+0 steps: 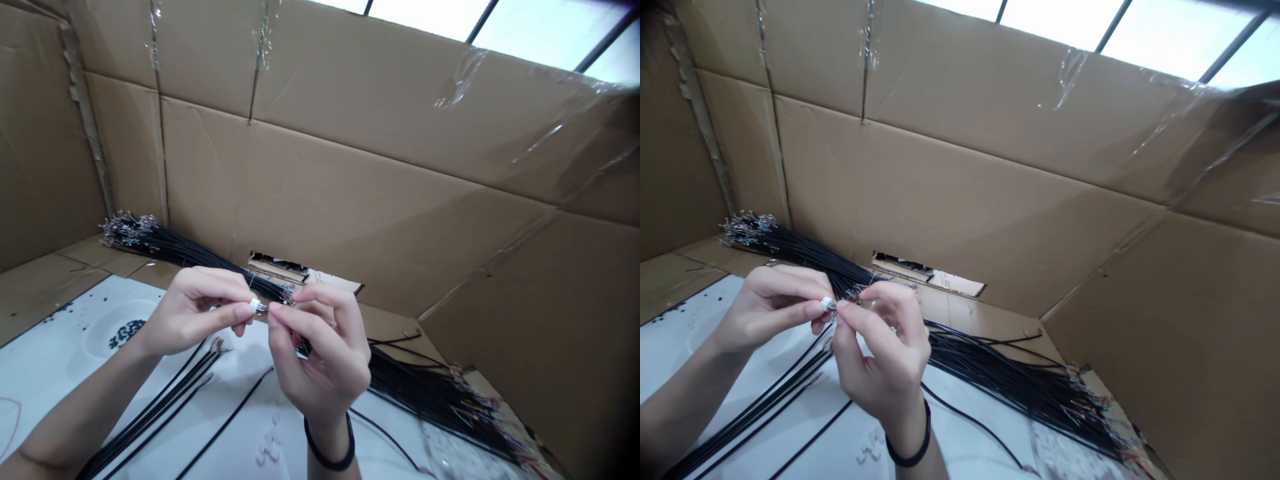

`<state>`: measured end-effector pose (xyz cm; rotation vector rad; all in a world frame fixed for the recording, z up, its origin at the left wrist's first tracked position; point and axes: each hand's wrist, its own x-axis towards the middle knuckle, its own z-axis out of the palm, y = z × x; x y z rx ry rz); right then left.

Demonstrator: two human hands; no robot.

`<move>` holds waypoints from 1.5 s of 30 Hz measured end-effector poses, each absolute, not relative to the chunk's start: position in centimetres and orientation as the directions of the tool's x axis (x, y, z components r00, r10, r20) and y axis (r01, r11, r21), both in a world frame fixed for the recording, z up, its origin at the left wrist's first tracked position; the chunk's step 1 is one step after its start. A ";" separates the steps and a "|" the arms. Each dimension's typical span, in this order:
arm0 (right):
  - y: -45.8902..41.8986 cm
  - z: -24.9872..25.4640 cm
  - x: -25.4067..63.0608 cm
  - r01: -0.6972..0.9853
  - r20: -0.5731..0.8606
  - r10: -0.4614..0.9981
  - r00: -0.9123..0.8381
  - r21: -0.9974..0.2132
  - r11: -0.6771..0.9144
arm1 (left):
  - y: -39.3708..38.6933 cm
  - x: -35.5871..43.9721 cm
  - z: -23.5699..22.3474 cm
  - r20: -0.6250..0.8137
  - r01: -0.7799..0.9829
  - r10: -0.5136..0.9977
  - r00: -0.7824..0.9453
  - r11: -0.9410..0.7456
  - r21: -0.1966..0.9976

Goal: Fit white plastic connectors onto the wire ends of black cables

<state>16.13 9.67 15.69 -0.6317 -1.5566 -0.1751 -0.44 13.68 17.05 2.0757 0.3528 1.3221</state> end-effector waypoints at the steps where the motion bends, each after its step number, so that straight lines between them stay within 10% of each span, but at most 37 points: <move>1: 9.7 15.7 16.1 0.491 0.959 0.280 0.037 -0.262 0.831 | 13.7 -0.4 17.1 0.709 -0.113 0.536 0.458 -0.756 0.645; 45: 9.3 16.3 16.4 0.490 0.935 0.355 -0.025 -0.298 0.819 | 13.5 -0.3 16.7 0.654 -0.030 0.566 0.502 -0.744 0.668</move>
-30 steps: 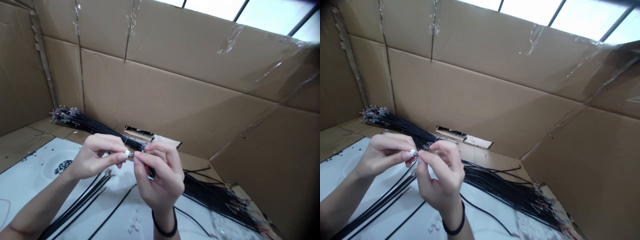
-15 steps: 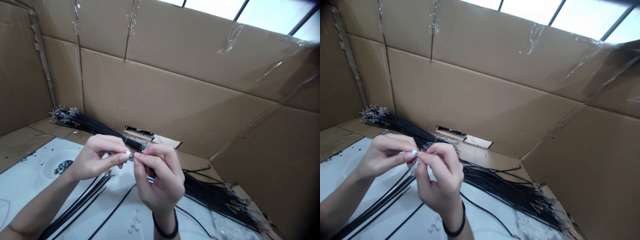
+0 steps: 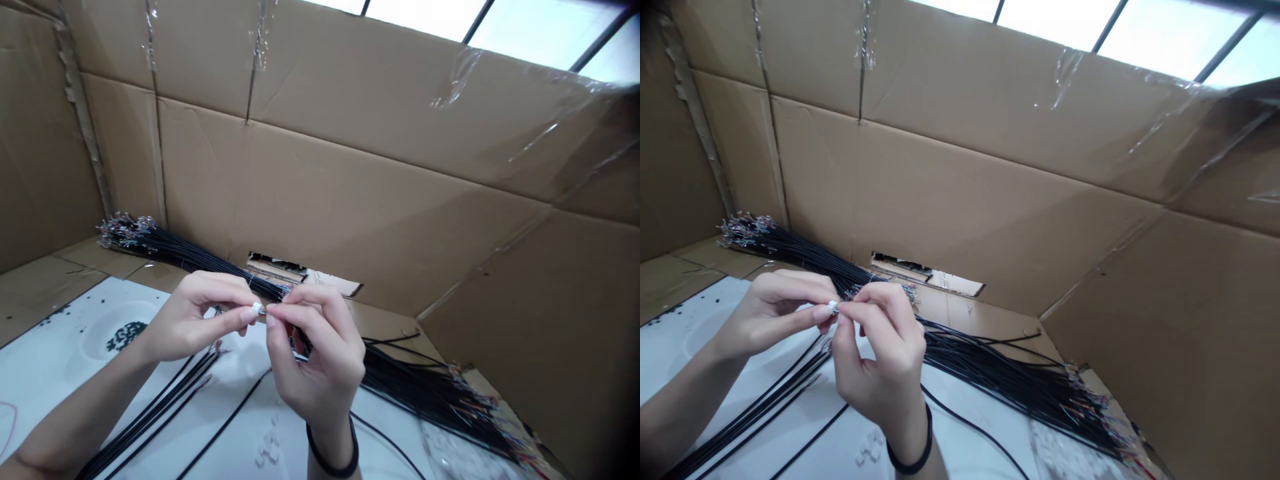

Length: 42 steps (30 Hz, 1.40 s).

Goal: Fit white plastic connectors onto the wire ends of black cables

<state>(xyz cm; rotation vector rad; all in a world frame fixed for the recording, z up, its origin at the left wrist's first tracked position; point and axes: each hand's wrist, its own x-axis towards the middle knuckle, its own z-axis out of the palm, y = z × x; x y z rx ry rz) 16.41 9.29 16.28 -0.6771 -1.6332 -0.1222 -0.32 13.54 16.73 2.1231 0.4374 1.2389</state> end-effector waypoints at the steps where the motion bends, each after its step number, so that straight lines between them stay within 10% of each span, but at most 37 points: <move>1: 9.3 16.3 16.4 0.494 0.934 0.355 -0.028 -0.296 0.818 | 13.5 -0.3 16.8 0.650 -0.027 0.569 0.504 -0.741 0.671; 42: 10.2 16.2 16.4 0.517 0.840 0.531 -0.113 -0.407 0.753 | 14.2 0.1 16.4 0.556 0.227 0.632 0.540 -0.745 0.627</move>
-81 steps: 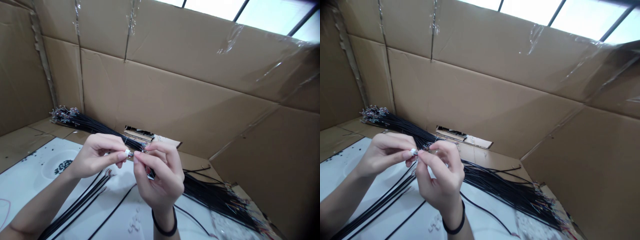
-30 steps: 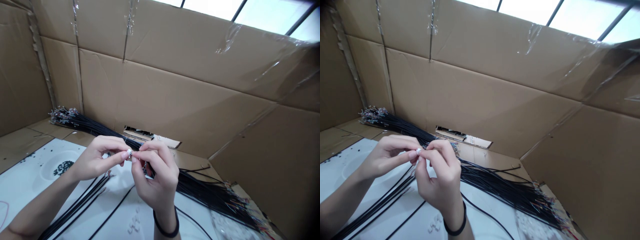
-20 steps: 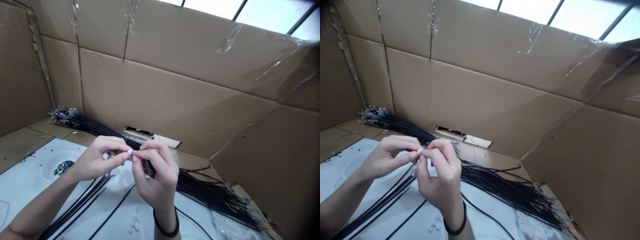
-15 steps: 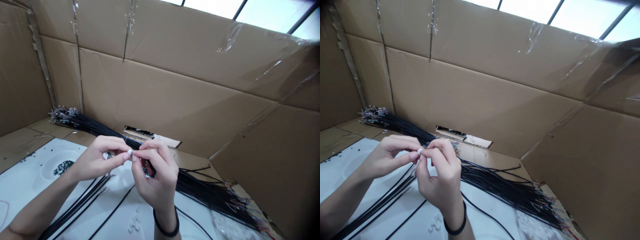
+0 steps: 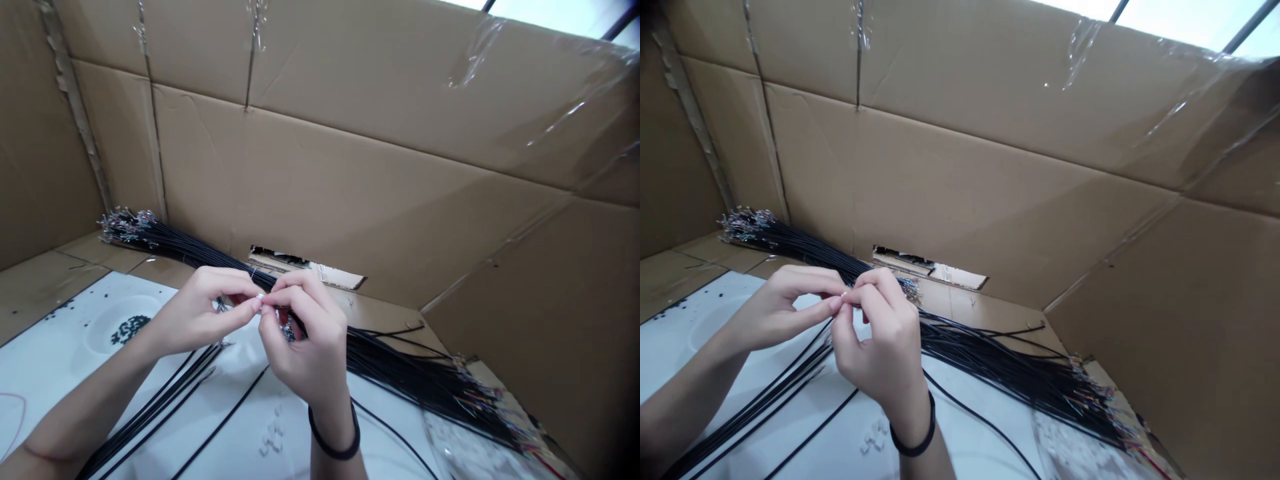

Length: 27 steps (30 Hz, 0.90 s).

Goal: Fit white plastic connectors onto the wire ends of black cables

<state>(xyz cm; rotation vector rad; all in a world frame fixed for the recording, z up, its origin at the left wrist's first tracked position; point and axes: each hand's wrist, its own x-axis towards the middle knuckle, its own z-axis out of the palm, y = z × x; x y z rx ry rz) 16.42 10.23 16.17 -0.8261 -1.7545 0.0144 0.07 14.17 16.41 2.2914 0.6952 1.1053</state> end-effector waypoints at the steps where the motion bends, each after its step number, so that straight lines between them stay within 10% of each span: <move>1: 10.3 16.2 16.4 0.514 0.837 0.533 -0.119 -0.408 0.755 | 14.2 0.1 16.4 0.550 0.237 0.632 0.545 -0.746 0.623; 27: 10.6 16.2 16.6 0.382 0.797 0.580 -0.168 -0.490 0.784 | 14.3 0.1 16.4 0.540 0.198 0.597 0.593 -0.758 0.621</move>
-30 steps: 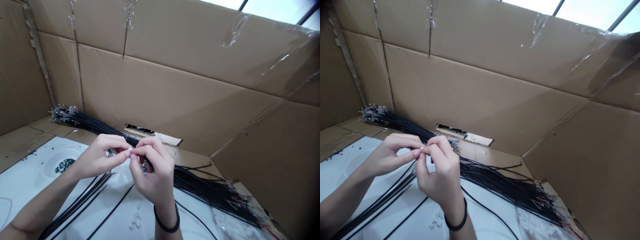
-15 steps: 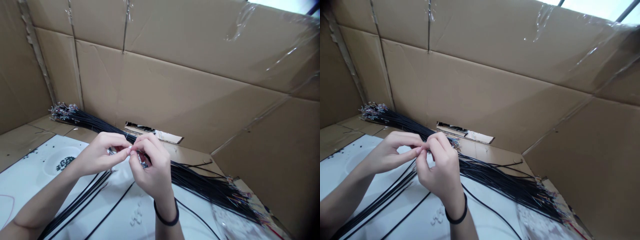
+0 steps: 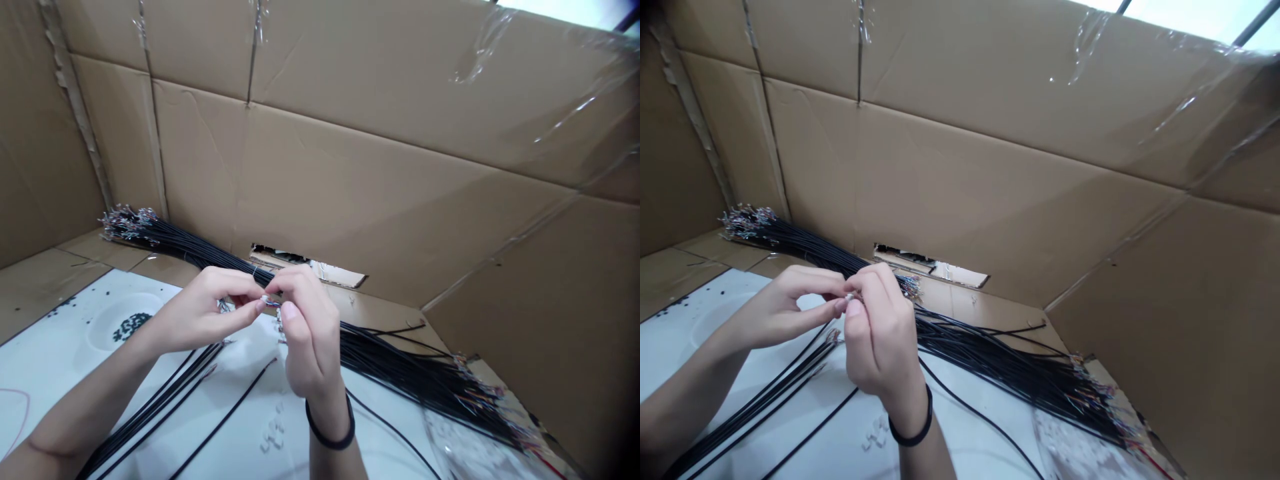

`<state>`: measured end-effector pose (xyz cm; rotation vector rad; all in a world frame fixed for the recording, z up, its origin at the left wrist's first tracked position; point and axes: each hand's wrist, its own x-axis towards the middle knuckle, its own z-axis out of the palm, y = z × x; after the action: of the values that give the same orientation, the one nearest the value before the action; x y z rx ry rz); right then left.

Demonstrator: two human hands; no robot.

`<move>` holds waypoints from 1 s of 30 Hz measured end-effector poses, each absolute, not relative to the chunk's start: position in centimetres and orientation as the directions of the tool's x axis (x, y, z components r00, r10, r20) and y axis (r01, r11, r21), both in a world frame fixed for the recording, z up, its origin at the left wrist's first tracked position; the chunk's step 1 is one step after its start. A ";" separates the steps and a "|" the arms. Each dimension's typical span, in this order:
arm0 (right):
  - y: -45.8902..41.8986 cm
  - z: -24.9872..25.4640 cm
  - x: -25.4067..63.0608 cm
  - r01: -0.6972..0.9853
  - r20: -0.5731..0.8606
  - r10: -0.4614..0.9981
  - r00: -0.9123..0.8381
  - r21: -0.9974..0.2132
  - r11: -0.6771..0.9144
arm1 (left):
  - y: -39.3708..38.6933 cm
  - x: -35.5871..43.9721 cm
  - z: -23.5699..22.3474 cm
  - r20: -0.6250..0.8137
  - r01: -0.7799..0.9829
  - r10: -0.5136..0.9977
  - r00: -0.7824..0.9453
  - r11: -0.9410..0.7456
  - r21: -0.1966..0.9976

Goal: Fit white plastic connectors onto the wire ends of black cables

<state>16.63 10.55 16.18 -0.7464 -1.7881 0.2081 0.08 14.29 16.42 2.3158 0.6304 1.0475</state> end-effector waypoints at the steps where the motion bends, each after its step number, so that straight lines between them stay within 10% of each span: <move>1: 10.5 16.2 16.7 0.373 0.805 0.573 -0.156 -0.489 0.788 | 14.3 0.0 16.4 0.538 0.203 0.601 0.591 -0.756 0.622; 13: 10.6 16.3 17.2 0.413 0.533 0.842 -0.085 -0.750 0.517 | 13.9 -0.7 17.0 0.588 0.312 0.659 0.470 -0.747 0.587; 30: 10.3 16.5 17.4 0.521 0.708 0.671 -0.221 -0.496 0.695 | 13.6 -0.9 17.1 0.669 0.339 0.619 0.412 -0.785 0.518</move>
<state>17.36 10.27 16.47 -0.9299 -1.8864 0.1848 -0.94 13.58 17.09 2.3695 0.8314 1.3150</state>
